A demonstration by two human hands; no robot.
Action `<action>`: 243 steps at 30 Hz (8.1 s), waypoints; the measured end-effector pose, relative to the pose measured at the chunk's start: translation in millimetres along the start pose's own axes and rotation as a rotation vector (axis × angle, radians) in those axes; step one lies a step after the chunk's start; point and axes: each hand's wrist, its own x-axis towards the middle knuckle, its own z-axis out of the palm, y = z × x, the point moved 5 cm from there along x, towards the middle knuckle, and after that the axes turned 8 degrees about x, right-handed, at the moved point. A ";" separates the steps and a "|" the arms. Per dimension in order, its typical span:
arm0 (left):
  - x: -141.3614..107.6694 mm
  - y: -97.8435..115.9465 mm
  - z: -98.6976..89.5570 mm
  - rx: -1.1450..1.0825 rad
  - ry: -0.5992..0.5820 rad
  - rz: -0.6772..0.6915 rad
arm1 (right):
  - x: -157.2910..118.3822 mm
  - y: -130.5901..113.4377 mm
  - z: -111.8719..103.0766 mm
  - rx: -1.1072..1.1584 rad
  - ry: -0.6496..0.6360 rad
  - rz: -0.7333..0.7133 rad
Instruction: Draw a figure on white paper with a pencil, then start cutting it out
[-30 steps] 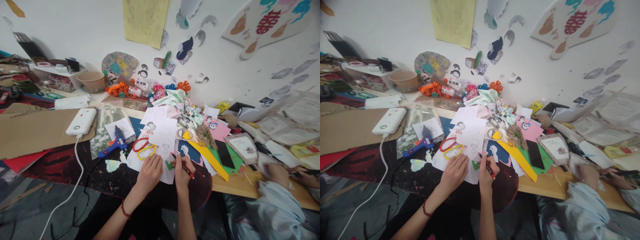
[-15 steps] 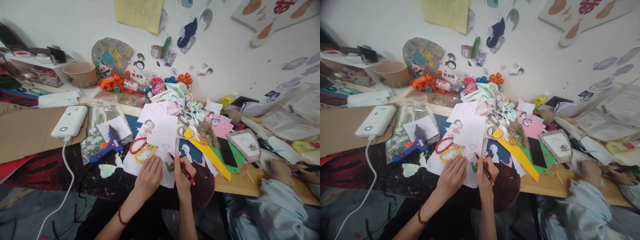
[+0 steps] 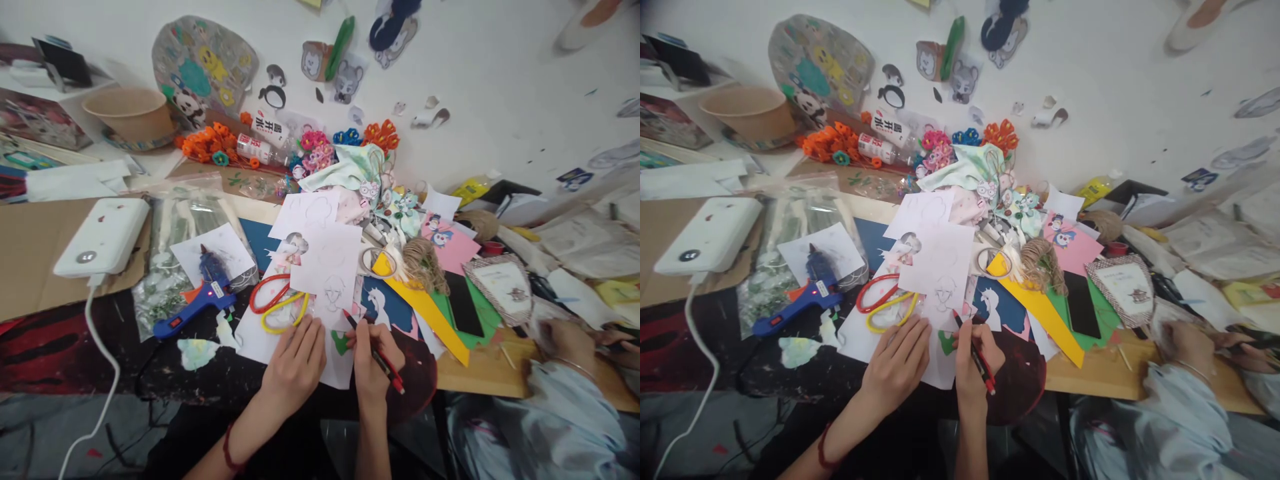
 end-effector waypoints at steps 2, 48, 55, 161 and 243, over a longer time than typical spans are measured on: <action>-0.3 -0.1 0.2 -0.005 -0.009 0.000 | -0.2 1.9 -0.6 -0.001 0.015 0.011; -3.3 -2.9 -0.5 -0.043 -0.026 0.015 | -32.9 -33.5 27.3 -0.036 -0.003 -0.022; -1.7 -3.3 -0.8 -0.068 -0.022 0.012 | -27.7 -21.5 29.9 -0.075 0.071 0.003; 2.4 -2.2 -2.7 -0.040 0.025 0.003 | 21.6 -9.6 0.9 0.174 -0.011 0.053; -14.4 -1.2 -23.6 -0.204 0.254 -0.028 | 35.5 31.5 -25.7 1.060 0.391 0.011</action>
